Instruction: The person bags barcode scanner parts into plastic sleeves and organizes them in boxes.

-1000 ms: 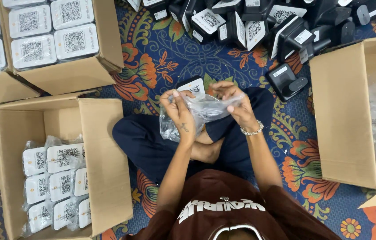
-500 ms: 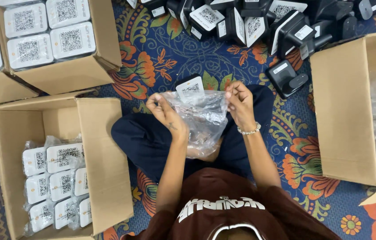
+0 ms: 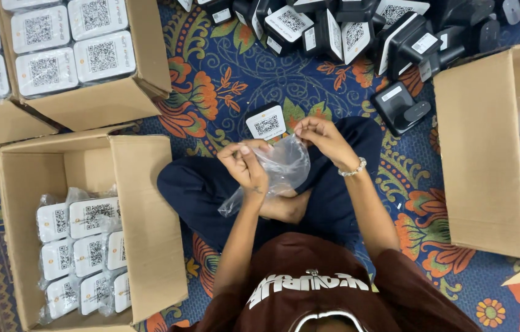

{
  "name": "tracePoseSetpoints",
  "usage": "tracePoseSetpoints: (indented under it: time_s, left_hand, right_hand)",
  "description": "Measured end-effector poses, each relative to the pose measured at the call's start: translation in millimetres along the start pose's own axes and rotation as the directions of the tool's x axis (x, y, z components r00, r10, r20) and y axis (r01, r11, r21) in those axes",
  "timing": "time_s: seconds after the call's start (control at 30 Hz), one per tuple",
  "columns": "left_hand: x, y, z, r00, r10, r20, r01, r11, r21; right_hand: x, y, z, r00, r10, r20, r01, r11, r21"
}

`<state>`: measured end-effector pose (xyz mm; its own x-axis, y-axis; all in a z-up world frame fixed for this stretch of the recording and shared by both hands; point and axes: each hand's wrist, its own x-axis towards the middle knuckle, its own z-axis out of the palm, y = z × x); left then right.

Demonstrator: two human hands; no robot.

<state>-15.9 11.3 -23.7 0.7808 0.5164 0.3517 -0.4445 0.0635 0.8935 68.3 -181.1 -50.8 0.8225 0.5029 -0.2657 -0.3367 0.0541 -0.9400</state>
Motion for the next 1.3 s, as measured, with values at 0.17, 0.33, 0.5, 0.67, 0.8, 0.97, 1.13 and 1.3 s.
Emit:
tracePoseSetpoints:
  time_s: [0.17,0.33,0.5,0.67,0.8,0.97,1.13,1.3]
  left_hand:
    - [-3,0,-2,0.995,0.043,0.092,-0.040,0.999,-0.036]
    - [-5,1,-5,0.995,0.043,0.088,-0.037,0.997,-0.066]
    - [-15,0,-21,0.853,0.192,0.486,-0.292,0.946,0.138]
    - [13,42,-13,0.999,0.007,0.047,-0.028,0.888,0.460]
    - [65,134,44,0.905,0.274,0.326,-0.419,0.435,0.797]
    - [63,38,24,0.886,-0.212,0.413,-0.093,0.791,0.605]
    - [76,-4,-7,0.804,-0.422,0.418,0.394,0.906,0.157]
    - [70,-33,-26,0.838,-0.497,0.224,0.533,0.833,-0.146]
  right_hand:
    - [-10,-18,12,0.995,0.045,0.089,-0.057,0.988,0.143]
    - [-12,-22,20,0.993,0.077,0.093,-0.103,0.939,0.329]
    - [8,25,10,0.914,-0.120,-0.388,0.181,0.976,0.124]
    - [4,-26,34,0.682,-0.520,-0.514,0.267,0.831,-0.487]
    - [9,-56,58,0.809,-0.446,-0.381,0.233,0.840,-0.489]
    - [10,-70,40,0.897,-0.437,-0.069,0.433,0.899,-0.063]
    - [-15,-33,-20,0.792,-0.581,-0.189,0.548,0.812,-0.201]
    - [-69,36,-13,0.945,-0.308,-0.110,0.301,0.950,-0.079]
